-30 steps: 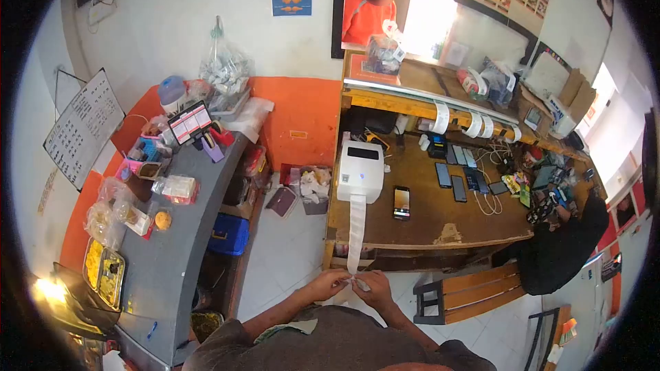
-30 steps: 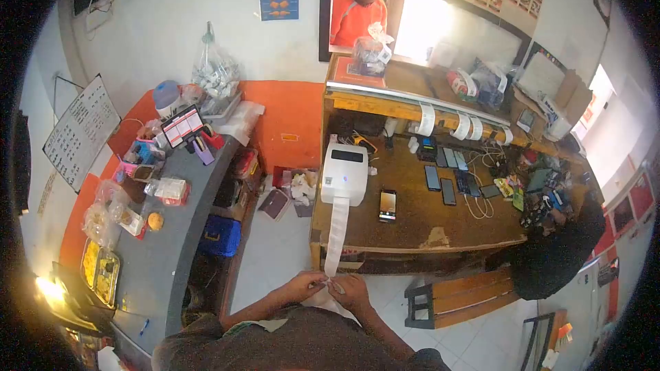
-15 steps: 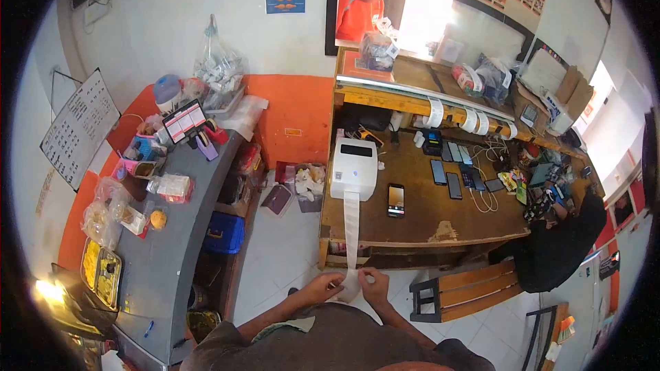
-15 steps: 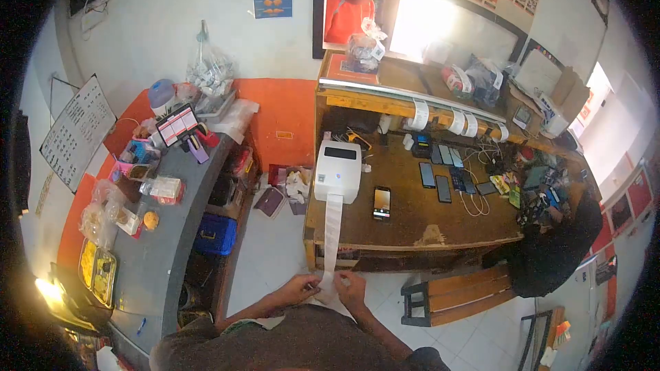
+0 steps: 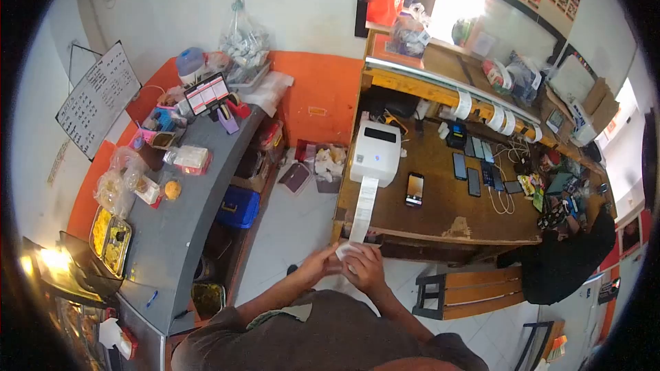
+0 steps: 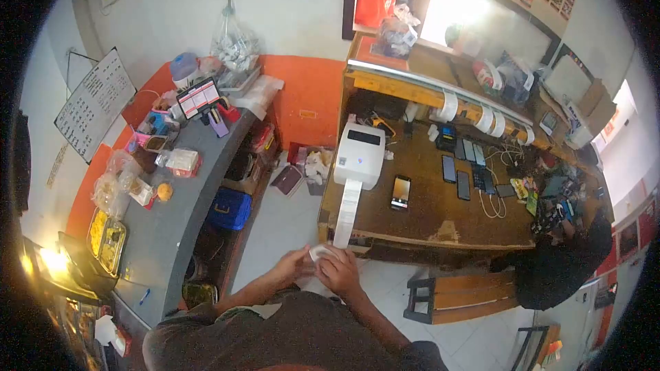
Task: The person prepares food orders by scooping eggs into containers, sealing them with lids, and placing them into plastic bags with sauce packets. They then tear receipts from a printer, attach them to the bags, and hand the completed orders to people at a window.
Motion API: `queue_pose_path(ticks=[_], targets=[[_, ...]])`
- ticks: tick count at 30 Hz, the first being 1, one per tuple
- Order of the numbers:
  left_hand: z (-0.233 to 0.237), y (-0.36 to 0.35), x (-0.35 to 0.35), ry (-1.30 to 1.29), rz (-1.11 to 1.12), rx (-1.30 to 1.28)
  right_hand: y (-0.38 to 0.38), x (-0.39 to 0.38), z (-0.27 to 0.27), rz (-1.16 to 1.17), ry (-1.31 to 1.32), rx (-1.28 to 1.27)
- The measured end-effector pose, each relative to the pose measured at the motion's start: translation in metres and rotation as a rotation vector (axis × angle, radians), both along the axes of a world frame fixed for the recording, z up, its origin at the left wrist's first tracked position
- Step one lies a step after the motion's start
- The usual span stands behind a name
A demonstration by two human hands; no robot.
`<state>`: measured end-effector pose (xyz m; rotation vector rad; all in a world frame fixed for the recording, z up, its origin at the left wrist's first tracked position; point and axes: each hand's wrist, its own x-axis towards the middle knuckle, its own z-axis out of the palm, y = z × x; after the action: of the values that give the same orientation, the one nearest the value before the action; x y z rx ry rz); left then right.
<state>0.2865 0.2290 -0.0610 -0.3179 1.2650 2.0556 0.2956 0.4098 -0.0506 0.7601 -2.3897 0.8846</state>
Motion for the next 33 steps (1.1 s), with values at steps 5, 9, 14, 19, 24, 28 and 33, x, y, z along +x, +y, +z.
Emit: queue_pose_path(ticks=[5,9,14,19,24,28,33], targets=[[0.014,-0.023,-0.015,0.421,0.206,0.003,-0.044,-0.014,0.035,0.081,0.0,-0.087],[0.002,-0.063,-0.019,0.533,0.105,-0.013,-0.078,-0.044,0.016,-0.058,-0.46,-0.73],[0.014,-0.145,-0.027,0.15,0.242,0.133,-0.135,-0.103,0.028,0.065,-0.681,-1.311],[-0.068,-0.292,-0.035,0.1,0.485,-0.177,-0.226,-0.19,0.062,-0.045,-0.607,-1.032],[-0.09,-0.443,-0.046,0.193,0.903,-0.632,-0.312,-0.222,0.008,0.216,-0.593,0.791],[-0.079,-0.556,-0.09,0.486,0.999,-1.656,-0.426,-0.219,-0.013,0.523,-0.566,0.417],[-0.101,-0.587,-0.143,0.019,0.922,-1.565,-0.545,-0.24,0.011,0.803,-0.363,0.077]])
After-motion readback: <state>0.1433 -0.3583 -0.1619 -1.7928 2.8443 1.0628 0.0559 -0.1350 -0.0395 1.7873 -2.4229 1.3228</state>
